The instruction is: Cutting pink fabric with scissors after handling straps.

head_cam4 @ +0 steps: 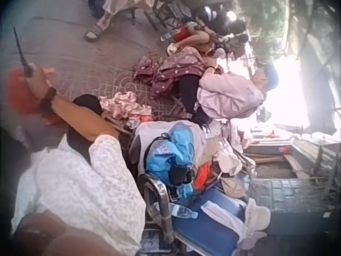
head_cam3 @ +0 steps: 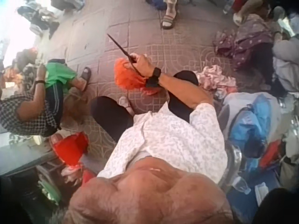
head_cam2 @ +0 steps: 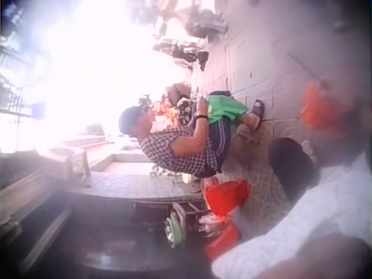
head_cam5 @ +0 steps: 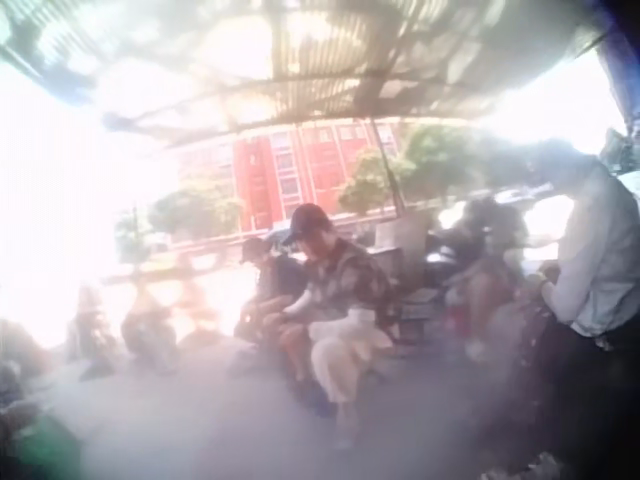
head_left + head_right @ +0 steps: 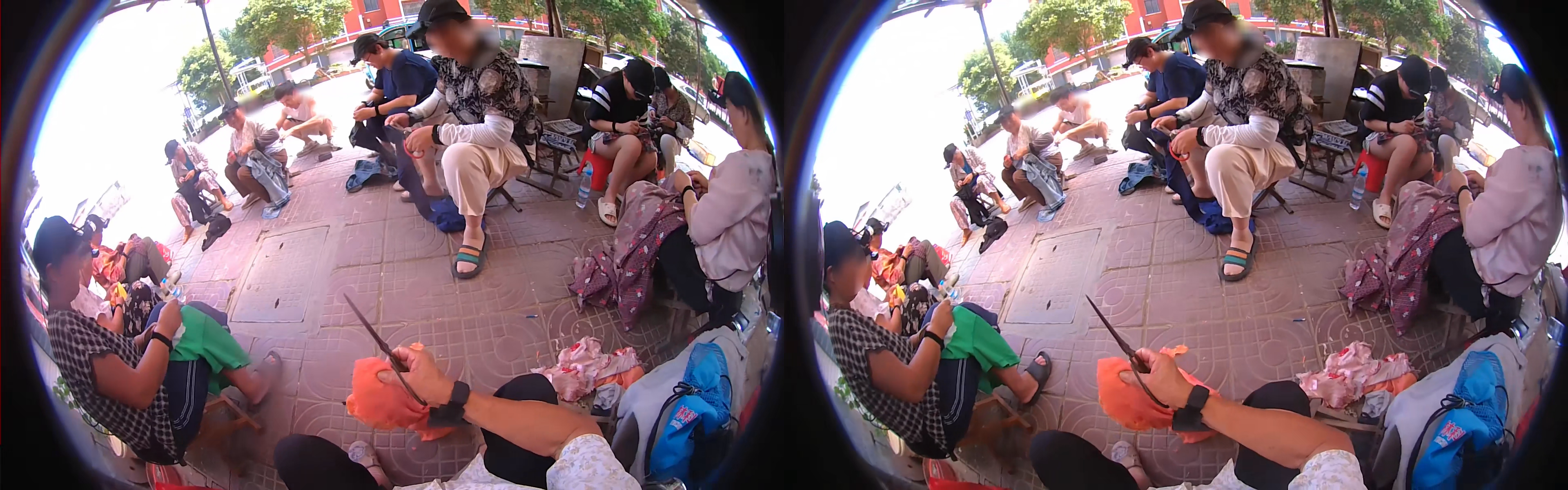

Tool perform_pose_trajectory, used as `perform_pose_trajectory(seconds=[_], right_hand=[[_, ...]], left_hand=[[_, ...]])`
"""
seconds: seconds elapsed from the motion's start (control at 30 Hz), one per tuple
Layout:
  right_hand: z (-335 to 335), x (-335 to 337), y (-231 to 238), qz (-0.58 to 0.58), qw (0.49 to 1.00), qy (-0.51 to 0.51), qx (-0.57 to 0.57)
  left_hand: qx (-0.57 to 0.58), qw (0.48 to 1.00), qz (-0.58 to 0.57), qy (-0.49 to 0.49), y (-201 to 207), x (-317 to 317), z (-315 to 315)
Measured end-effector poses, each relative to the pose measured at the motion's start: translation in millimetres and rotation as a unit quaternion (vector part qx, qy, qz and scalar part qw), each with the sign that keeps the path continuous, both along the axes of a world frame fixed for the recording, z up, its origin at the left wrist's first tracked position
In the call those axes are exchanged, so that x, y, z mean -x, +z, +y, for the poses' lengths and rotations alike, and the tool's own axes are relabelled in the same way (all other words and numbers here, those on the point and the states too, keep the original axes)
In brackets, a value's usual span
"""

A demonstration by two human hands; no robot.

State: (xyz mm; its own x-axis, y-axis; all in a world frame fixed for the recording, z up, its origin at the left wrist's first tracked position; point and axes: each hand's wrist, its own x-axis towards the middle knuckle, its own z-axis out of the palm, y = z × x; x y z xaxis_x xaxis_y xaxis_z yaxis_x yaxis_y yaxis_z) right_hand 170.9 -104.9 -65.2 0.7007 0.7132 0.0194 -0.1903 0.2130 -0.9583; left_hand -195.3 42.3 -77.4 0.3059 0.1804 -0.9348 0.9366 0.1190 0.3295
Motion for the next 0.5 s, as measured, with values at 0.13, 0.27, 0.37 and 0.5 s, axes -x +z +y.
perform_pose_trajectory(seconds=[0.13, 0.27, 0.37, 0.5], right_hand=[[-8, -4, 5, -0.029, 0.999, -0.010, 0.021], [-5, -7, -3, -0.030, 0.999, 0.000, 0.030], [-1, -4, -8, -0.041, 0.999, 0.012, 0.021], [-11, -3, 0, -0.012, 1.000, 0.013, -0.004]], left_hand=[[0.000, 1.000, 0.004, -0.020, 0, -16, 7], [0.005, 1.000, 0.011, -0.024, -5, -16, 8], [0.006, 1.000, 0.014, -0.017, -7, -9, 6], [0.017, 0.999, 0.016, -0.021, -11, 3, 0]])
